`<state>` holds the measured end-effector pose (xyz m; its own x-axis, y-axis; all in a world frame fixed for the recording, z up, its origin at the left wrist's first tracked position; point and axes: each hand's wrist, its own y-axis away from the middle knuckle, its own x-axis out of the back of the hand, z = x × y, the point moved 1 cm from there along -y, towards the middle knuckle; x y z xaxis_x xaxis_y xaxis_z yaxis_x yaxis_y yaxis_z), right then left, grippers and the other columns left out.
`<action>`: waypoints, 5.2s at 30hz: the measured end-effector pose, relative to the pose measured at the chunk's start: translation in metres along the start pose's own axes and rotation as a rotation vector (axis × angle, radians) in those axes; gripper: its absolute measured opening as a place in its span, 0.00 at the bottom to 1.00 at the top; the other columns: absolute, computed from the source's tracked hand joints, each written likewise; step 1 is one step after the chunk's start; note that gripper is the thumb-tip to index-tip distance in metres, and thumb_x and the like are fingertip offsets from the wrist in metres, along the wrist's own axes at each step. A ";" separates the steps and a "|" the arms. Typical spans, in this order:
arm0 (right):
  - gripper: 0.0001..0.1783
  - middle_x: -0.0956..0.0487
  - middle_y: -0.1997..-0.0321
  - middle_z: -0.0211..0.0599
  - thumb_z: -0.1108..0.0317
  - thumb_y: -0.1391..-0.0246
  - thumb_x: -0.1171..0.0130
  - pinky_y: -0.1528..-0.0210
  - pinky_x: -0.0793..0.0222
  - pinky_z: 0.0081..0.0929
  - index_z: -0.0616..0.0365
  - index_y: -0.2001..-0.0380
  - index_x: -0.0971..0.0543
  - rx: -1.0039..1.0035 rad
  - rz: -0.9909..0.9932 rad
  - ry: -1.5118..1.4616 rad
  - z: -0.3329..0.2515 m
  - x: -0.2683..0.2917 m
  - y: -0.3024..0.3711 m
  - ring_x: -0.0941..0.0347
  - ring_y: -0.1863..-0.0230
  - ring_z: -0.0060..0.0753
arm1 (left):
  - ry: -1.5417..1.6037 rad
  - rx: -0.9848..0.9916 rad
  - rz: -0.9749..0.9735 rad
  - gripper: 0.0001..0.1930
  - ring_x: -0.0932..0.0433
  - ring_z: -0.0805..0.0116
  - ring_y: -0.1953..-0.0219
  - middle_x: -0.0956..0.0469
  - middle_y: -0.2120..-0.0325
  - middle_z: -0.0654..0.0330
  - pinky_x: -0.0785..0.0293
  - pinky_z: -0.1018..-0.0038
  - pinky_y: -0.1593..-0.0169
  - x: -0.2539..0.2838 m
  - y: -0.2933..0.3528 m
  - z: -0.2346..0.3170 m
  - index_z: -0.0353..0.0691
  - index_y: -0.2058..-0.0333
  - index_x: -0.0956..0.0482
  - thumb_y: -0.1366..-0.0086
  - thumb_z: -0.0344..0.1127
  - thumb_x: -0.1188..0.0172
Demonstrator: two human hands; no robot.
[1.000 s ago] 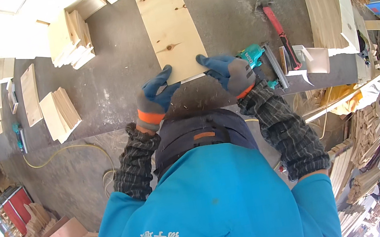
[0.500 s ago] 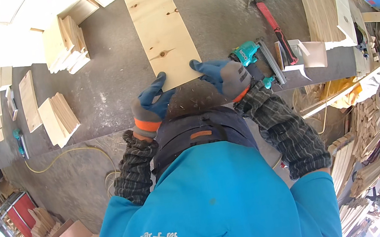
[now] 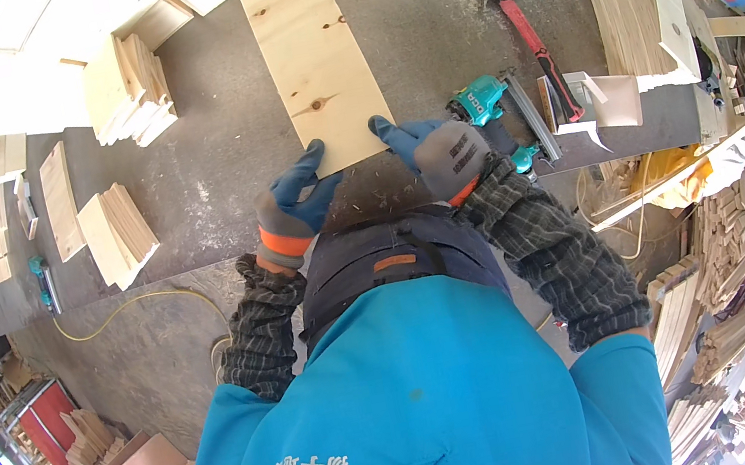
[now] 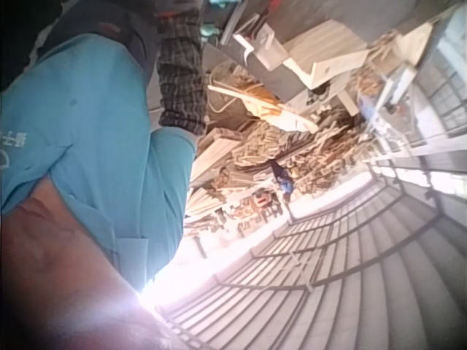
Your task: Assembling wooden boxes using a pneumatic nail gun.
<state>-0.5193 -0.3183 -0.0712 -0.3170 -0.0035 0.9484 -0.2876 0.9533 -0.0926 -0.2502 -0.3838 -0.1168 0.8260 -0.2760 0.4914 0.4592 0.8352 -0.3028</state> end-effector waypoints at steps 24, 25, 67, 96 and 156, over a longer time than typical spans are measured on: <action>0.33 0.15 0.52 0.41 0.68 0.38 0.40 0.59 0.17 0.40 0.54 0.29 0.26 0.002 0.019 0.015 0.003 -0.010 0.007 0.15 0.55 0.44 | -0.405 -0.298 -0.260 0.26 0.29 0.42 0.28 0.24 0.32 0.53 0.39 0.41 0.24 -0.009 -0.063 0.061 0.49 0.46 0.11 0.44 0.45 0.20; 0.33 0.15 0.52 0.41 0.68 0.38 0.40 0.59 0.17 0.40 0.54 0.29 0.26 0.003 0.019 0.017 0.004 -0.009 0.006 0.15 0.55 0.44 | -0.399 -0.316 -0.204 0.22 0.27 0.46 0.30 0.19 0.36 0.60 0.42 0.38 0.24 -0.018 -0.060 0.049 0.53 0.48 0.10 0.44 0.44 0.21; 0.09 0.18 0.74 0.36 0.68 0.41 0.39 0.68 0.25 0.29 0.65 0.63 0.21 -0.959 0.044 -1.385 -0.039 0.121 0.092 0.21 0.75 0.28 | -0.305 -0.369 0.033 0.17 0.23 0.48 0.32 0.14 0.42 0.63 0.34 0.37 0.29 -0.037 -0.047 0.023 0.52 0.59 0.11 0.48 0.39 0.19; 0.16 0.18 0.73 0.38 0.71 0.43 0.40 0.70 0.24 0.29 0.68 0.53 0.22 -1.085 -0.026 -1.240 -0.088 0.118 0.044 0.21 0.75 0.28 | -0.238 -0.383 0.084 0.16 0.23 0.50 0.34 0.14 0.44 0.64 0.31 0.38 0.34 -0.036 -0.046 0.014 0.51 0.58 0.10 0.47 0.41 0.20; 0.11 0.17 0.73 0.35 0.71 0.40 0.38 0.68 0.24 0.29 0.65 0.56 0.21 -1.058 -0.319 -1.160 -0.120 0.090 0.007 0.20 0.73 0.26 | -0.082 -0.280 0.109 0.21 0.13 0.56 0.68 0.12 0.68 0.59 0.18 0.62 0.62 0.008 -0.004 -0.020 0.40 0.50 0.11 0.42 0.37 0.22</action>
<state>-0.4413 -0.2759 0.0501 -0.9938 0.0196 0.1090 0.0964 0.6378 0.7641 -0.2392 -0.3991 -0.1278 0.8517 -0.1429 0.5041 0.4505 0.6911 -0.5652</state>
